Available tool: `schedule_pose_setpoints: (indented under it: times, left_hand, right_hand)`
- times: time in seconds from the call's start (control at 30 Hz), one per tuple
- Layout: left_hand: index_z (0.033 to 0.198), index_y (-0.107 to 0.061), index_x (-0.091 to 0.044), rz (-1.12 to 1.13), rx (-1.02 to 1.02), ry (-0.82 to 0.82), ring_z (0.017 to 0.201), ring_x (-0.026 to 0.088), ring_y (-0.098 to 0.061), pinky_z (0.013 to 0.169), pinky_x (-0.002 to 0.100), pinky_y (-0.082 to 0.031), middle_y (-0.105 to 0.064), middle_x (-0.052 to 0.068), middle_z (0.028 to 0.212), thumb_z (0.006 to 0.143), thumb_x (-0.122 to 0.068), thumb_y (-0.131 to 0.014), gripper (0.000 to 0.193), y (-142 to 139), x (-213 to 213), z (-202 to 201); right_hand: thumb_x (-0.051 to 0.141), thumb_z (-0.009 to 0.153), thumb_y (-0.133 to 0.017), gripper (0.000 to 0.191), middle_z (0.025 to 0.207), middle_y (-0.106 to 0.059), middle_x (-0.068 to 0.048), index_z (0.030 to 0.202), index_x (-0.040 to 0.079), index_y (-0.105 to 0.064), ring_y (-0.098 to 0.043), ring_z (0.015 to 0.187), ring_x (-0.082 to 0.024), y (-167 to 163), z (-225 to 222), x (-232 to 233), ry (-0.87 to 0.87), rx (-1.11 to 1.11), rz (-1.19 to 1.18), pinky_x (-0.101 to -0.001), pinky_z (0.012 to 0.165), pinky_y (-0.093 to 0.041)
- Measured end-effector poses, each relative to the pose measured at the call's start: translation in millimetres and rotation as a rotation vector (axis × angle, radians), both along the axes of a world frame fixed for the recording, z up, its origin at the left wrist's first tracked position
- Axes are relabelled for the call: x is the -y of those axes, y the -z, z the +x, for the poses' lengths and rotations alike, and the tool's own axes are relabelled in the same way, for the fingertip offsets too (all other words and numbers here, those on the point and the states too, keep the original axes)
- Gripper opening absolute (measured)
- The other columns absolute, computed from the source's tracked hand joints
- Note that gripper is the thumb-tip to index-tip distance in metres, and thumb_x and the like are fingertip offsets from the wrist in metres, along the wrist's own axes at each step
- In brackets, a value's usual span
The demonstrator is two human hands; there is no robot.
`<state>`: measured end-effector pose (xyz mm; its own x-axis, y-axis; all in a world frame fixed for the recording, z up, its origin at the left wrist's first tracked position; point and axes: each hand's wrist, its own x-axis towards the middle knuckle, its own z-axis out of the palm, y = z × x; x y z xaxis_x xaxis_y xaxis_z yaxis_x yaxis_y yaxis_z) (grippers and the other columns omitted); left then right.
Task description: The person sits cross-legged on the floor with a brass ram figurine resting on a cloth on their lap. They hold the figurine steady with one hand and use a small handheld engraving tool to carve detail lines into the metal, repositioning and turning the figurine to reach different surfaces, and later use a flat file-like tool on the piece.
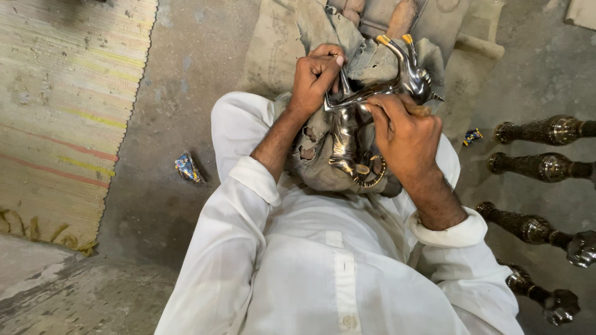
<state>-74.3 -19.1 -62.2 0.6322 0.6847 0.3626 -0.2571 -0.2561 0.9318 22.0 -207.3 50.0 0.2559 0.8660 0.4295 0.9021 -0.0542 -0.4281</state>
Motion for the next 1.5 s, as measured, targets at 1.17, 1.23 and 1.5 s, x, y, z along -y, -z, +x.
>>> schedule_pose_setpoints:
  times: [1.17,1.23,1.5]
  left_hand:
    - [0.057,-0.061,0.000,0.010,0.018,-0.022,0.097,0.017,-0.068,0.084,0.033,-0.052,-0.063,0.008,0.065,0.103,-0.013,-0.059,0.048,-0.9,1.0,2.8]
    - [0.057,-0.061,0.000,0.013,0.018,-0.023,0.098,0.017,-0.068,0.084,0.033,-0.052,-0.063,0.008,0.065,0.103,-0.013,-0.059,0.048,-1.1,0.6,1.0]
    - [0.058,-0.061,0.001,0.018,0.028,-0.010,0.098,0.018,-0.066,0.085,0.034,-0.050,-0.062,0.007,0.064,0.103,-0.013,-0.058,0.047,-0.9,0.2,0.8]
  right_hand:
    - [0.004,0.100,-0.077,0.012,0.102,-0.075,-0.009,0.110,0.006,-0.071,-0.076,0.087,-0.026,-1.7,17.0,3.7,-0.105,-0.014,-0.008,-0.0362,0.074,-0.059]
    - [0.003,0.101,-0.077,0.011,0.104,-0.076,-0.009,0.111,0.006,-0.071,-0.076,0.088,-0.027,-2.2,14.1,0.6,-0.089,0.004,0.003,-0.0373,0.075,-0.059]
    - [0.005,0.099,-0.078,0.012,0.096,-0.074,-0.011,0.109,0.006,-0.072,-0.073,0.080,-0.032,-4.0,6.8,-2.7,-0.027,0.086,-0.056,-0.0406,0.068,-0.057]
